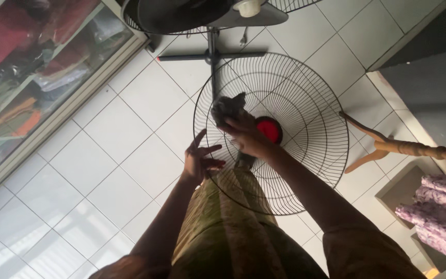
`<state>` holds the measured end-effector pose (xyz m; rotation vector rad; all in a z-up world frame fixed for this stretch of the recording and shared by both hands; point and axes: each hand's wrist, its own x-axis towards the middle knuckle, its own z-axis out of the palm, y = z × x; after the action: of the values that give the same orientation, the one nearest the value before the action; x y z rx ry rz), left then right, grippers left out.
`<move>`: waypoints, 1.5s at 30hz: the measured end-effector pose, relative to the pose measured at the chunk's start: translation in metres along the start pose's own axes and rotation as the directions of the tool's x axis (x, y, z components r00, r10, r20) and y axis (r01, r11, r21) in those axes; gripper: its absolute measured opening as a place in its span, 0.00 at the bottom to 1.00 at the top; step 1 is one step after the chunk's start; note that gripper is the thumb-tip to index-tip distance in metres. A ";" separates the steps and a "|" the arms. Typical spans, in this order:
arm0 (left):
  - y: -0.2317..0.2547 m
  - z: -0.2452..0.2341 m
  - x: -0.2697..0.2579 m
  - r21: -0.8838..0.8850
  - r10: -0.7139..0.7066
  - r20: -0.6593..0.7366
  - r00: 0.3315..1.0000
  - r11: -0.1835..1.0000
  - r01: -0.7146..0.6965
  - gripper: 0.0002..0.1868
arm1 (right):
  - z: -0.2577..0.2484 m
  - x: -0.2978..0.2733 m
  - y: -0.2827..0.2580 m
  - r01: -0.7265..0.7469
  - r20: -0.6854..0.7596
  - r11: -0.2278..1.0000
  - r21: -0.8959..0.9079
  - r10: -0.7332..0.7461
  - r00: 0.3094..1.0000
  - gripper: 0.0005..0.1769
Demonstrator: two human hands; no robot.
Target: The person wipes the front grill, motor housing, and blades of a standing fan using a cloth. They rotate the fan head to reach different areas and later wipe the rear grill. The person wears green slides and a patterned dress.
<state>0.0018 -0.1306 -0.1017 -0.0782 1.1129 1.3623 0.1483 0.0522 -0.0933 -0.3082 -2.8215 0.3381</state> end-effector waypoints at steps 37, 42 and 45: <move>0.053 0.039 -0.031 0.094 -0.052 -0.054 0.997 0.994 0.057 0.48 | -0.044 -0.077 0.230 -0.131 0.157 0.799 -0.586 0.271 0.950 0.26; 0.040 0.028 -0.012 -0.011 -0.082 -0.195 0.977 0.997 0.081 0.46 | -0.026 -0.181 0.177 -0.629 0.410 0.621 -0.467 0.782 0.468 0.14; 0.023 0.031 0.005 -0.062 -0.107 -0.265 0.958 0.994 0.093 0.45 | 0.005 -0.216 0.116 -0.693 0.582 0.704 -0.158 0.633 0.510 0.11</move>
<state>0.0009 -0.1006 -0.0768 -0.3596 1.2824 1.3138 0.3694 0.1090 -0.1819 -1.5578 -3.1207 0.8693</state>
